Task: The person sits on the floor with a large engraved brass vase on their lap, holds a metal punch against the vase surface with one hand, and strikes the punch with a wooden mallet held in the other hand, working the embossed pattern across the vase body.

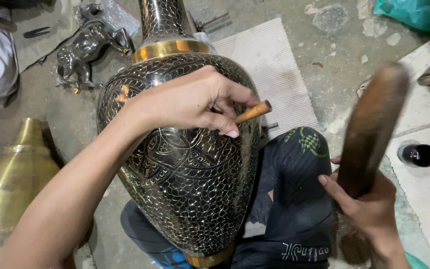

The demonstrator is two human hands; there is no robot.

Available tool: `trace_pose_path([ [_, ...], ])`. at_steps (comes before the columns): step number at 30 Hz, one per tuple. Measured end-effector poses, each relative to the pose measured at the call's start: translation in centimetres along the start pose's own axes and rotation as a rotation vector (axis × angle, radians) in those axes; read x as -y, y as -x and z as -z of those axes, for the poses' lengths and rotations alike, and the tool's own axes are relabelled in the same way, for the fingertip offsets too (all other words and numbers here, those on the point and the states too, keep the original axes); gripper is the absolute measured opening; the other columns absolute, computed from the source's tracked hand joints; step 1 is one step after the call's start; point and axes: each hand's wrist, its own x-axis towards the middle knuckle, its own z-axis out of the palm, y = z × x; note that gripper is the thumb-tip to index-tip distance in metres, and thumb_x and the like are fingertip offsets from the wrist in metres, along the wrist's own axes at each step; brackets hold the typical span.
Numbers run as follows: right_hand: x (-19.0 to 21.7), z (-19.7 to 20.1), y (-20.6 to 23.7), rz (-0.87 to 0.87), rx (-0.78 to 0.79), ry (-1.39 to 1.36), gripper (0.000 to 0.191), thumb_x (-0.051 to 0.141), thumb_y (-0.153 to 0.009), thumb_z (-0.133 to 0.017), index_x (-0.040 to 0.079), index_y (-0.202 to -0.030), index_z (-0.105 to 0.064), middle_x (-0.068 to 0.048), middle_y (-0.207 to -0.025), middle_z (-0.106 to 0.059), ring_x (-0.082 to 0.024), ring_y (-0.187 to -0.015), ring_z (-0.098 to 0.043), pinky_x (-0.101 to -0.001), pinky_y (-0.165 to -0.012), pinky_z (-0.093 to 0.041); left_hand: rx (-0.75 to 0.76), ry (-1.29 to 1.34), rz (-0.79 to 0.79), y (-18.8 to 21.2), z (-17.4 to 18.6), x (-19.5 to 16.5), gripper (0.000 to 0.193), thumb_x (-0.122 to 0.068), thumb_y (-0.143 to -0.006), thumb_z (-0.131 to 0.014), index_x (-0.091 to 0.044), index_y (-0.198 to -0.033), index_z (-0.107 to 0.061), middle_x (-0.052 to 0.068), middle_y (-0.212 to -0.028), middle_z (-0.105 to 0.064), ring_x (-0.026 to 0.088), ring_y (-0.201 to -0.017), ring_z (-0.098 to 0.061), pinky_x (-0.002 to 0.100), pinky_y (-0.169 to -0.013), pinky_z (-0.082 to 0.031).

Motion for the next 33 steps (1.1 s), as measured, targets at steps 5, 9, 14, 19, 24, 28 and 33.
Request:
trace_pose_path([
  [5, -0.7, 0.6, -0.9, 0.043, 0.053, 0.339, 0.043, 0.029, -0.084, -0.082, 0.005, -0.117, -0.070, -0.009, -0.075, -0.072, -0.016, -0.055, -0.067, -0.0298, -0.055, -0.052, 0.068, -0.060, 0.088, -0.1, -0.1, 0.3, 0.039, -0.019, -0.082, -0.084, -0.002, -0.116, -0.075, 0.011, -0.074, -0.079, 0.014, -0.061, -0.076, 0.031, -0.053, -0.052],
  [9, -1.8, 0.4, -1.2, -0.164, 0.113, 0.424, 0.065, 0.033, -0.085, -0.083, 0.006, -0.138, -0.058, -0.014, -0.062, -0.066, -0.022, -0.053, -0.066, -0.0301, -0.052, -0.054, 0.046, 0.033, 0.027, -0.3, 0.0, 0.2, 0.054, -0.016, -0.078, -0.084, 0.002, -0.126, -0.066, 0.011, -0.079, -0.079, 0.013, -0.066, -0.077, 0.028, -0.057, -0.057],
  [14, -2.1, -0.1, -0.7, 0.119, 0.038, 0.220, 0.040, 0.026, -0.087, -0.078, 0.008, -0.121, -0.068, -0.006, -0.075, -0.071, -0.017, -0.065, -0.069, -0.0296, -0.060, -0.053, 0.091, 0.031, 0.071, -0.5, 0.2, 0.1, 0.054, -0.015, -0.078, -0.083, 0.002, -0.126, -0.066, 0.012, -0.079, -0.078, 0.013, -0.065, -0.077, 0.029, -0.057, -0.057],
  [19, -1.6, -0.5, -0.2, 0.085, 0.044, 0.435, 0.048, 0.019, -0.079, -0.081, 0.008, -0.124, -0.070, -0.007, -0.076, -0.073, -0.017, -0.067, -0.069, -0.0324, -0.062, -0.052, 0.113, 0.006, 0.091, -0.5, 0.1, -0.1, 0.049, -0.018, -0.079, -0.083, 0.000, -0.122, -0.069, 0.011, -0.077, -0.078, 0.013, -0.066, -0.077, 0.030, -0.057, -0.056],
  [24, -1.3, -0.7, 0.2, -0.010, 0.074, 0.257, 0.045, 0.019, -0.081, -0.079, 0.009, -0.124, -0.069, -0.003, -0.079, -0.074, -0.012, -0.061, -0.068, -0.0300, -0.060, -0.054, 0.136, -0.008, 0.042, -0.6, 0.4, -0.4, 0.038, -0.020, -0.080, -0.081, -0.001, -0.112, -0.072, 0.011, -0.073, -0.075, 0.016, -0.065, -0.076, 0.033, -0.054, -0.053],
  [28, -1.2, -0.6, 0.2, 0.070, -0.005, 0.013, 0.033, 0.023, -0.090, -0.081, 0.007, -0.116, -0.068, -0.006, -0.076, -0.072, -0.016, -0.071, -0.066, -0.0317, -0.068, -0.054, 0.151, -0.060, 0.042, -0.5, 0.6, -0.5, 0.034, -0.021, -0.081, -0.080, -0.003, -0.109, -0.073, 0.013, -0.067, -0.071, 0.020, -0.057, -0.072, 0.037, -0.051, -0.047],
  [33, -0.8, 0.0, -0.3, 0.039, 0.035, 0.291, 0.044, 0.027, -0.082, -0.081, 0.010, -0.121, -0.068, -0.005, -0.082, -0.075, -0.019, -0.059, -0.070, -0.0329, -0.057, -0.055, 0.150, -0.067, 0.051, -0.3, 0.5, -0.2, 0.034, -0.022, -0.082, -0.080, -0.002, -0.108, -0.073, 0.012, -0.070, -0.072, 0.019, -0.059, -0.072, 0.037, -0.052, -0.047],
])
